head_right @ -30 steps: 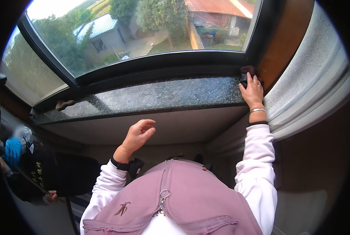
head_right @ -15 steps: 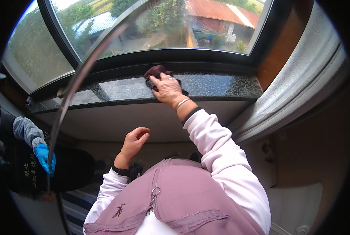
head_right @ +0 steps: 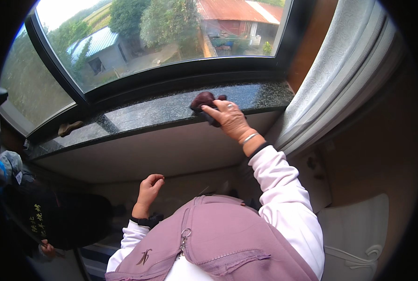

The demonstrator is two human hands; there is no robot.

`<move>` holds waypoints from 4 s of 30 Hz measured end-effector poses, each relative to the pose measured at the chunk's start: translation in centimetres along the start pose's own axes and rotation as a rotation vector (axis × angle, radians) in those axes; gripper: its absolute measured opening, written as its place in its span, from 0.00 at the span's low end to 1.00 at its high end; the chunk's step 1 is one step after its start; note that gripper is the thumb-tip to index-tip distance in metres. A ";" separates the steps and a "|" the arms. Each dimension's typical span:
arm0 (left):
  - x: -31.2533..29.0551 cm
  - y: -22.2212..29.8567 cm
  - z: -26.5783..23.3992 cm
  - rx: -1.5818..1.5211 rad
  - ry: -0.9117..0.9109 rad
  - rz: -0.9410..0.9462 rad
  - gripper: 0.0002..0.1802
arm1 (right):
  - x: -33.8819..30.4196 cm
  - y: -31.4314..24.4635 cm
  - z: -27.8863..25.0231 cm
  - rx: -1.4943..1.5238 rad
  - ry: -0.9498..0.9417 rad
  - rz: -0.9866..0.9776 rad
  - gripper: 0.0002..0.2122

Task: The person cleans the window sill and frame using a cloth and a brush. They wipe the sill, brush the frame grooves, and repeatedly wipe different sections while another person cleans the window glass with a long-handled tool in the background.

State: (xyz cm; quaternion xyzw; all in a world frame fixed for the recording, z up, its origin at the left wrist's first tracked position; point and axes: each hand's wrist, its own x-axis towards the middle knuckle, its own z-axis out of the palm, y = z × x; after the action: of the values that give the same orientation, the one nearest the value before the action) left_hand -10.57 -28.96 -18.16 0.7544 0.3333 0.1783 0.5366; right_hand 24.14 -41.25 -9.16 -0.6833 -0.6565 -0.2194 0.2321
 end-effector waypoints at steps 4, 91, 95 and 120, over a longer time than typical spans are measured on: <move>-1.3 -1.3 0.9 0.024 0.042 -0.017 0.09 | -6.3 6.6 -4.1 -0.194 0.027 0.154 0.28; -15.3 -15.0 5.5 -0.288 0.573 -0.741 0.17 | 4.3 -0.3 2.8 -0.023 -0.252 0.002 0.35; -15.5 -16.2 6.5 -0.175 0.532 -0.823 0.17 | 4.1 -0.7 2.7 0.020 -0.222 0.065 0.33; -21.7 -19.2 12.3 -0.039 0.540 -1.064 0.20 | 4.0 2.9 5.4 -0.267 -0.279 -0.073 0.29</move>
State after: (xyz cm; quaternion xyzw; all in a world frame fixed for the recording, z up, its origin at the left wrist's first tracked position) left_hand -24.35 -48.69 -38.47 0.4020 0.7867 0.0767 0.4622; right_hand 27.17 -34.93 -11.13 -0.7075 -0.6718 -0.2161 0.0379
